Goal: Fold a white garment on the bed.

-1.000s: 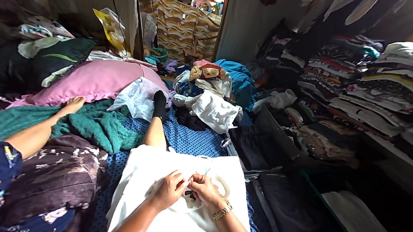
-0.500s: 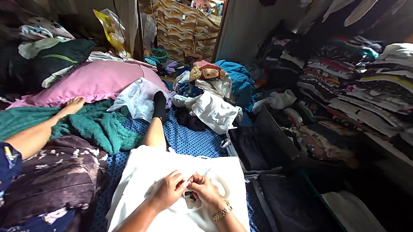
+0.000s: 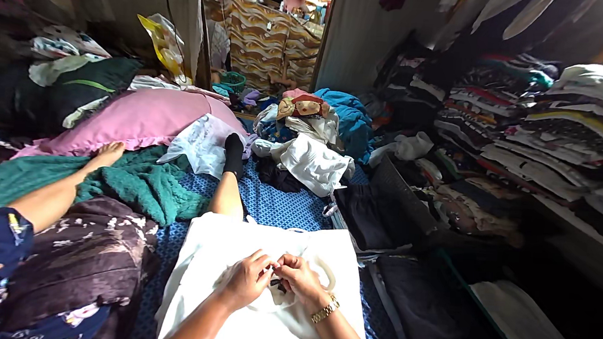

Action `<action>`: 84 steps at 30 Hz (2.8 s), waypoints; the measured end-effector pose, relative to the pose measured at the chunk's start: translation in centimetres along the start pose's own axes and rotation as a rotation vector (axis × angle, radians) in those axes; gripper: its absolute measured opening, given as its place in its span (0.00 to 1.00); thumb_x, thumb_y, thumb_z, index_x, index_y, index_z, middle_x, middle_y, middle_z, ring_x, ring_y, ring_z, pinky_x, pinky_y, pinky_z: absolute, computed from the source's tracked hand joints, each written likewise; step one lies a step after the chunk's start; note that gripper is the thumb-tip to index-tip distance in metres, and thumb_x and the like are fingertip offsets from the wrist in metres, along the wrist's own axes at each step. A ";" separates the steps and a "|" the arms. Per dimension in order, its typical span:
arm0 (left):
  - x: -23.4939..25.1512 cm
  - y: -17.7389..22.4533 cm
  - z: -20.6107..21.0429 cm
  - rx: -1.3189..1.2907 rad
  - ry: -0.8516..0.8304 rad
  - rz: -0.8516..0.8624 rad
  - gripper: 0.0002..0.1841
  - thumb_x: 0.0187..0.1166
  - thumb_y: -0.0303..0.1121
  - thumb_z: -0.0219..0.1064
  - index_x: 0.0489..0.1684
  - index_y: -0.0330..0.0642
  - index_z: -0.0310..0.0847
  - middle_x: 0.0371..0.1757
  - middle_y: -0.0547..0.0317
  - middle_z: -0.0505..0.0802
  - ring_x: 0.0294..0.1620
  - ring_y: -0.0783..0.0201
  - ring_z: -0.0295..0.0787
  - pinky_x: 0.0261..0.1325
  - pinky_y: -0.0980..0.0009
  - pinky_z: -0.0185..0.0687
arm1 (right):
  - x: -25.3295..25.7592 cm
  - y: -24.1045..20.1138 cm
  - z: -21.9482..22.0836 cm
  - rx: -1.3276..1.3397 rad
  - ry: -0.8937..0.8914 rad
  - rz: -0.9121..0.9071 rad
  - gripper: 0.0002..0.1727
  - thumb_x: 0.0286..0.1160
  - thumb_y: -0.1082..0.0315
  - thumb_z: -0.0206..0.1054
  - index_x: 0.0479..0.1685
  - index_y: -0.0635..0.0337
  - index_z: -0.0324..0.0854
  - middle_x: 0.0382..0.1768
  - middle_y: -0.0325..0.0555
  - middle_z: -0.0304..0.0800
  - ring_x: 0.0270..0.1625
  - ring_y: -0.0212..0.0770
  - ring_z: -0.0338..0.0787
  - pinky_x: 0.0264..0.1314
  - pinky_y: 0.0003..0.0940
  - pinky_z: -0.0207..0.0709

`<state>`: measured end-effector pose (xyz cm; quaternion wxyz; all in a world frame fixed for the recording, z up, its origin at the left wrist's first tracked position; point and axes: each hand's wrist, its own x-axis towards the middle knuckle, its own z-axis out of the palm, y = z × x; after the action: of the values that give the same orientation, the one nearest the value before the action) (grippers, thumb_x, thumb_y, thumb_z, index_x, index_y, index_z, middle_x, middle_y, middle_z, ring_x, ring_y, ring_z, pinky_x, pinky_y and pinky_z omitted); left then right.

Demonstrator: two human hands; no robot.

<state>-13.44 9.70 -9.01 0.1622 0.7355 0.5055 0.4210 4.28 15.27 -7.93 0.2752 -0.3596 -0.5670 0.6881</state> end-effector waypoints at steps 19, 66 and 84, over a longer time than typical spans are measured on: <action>0.1 0.1 -0.1 0.014 -0.004 -0.028 0.09 0.73 0.29 0.65 0.41 0.35 0.90 0.38 0.49 0.91 0.33 0.57 0.91 0.39 0.61 0.89 | 0.0 -0.2 0.1 -0.003 0.005 0.019 0.09 0.79 0.74 0.60 0.30 0.57 0.80 0.18 0.29 0.78 0.15 0.20 0.70 0.19 0.18 0.66; 0.1 0.3 -0.4 0.014 -0.036 -0.069 0.08 0.73 0.29 0.70 0.39 0.32 0.89 0.36 0.47 0.91 0.36 0.55 0.92 0.44 0.58 0.90 | 0.1 0.1 -0.3 -0.013 -0.020 -0.007 0.11 0.83 0.71 0.57 0.32 0.57 0.81 0.17 0.28 0.78 0.15 0.20 0.71 0.19 0.18 0.67; 0.1 0.3 -0.5 -0.012 -0.052 -0.088 0.08 0.73 0.31 0.70 0.37 0.33 0.88 0.35 0.49 0.90 0.35 0.55 0.90 0.43 0.58 0.88 | 0.0 0.1 -0.3 -0.012 -0.032 0.003 0.11 0.81 0.71 0.57 0.31 0.57 0.82 0.17 0.28 0.79 0.15 0.20 0.71 0.19 0.18 0.67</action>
<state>-13.65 9.60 -8.47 0.1979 0.7223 0.5305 0.3971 4.50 15.47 -8.04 0.2626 -0.3511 -0.5749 0.6908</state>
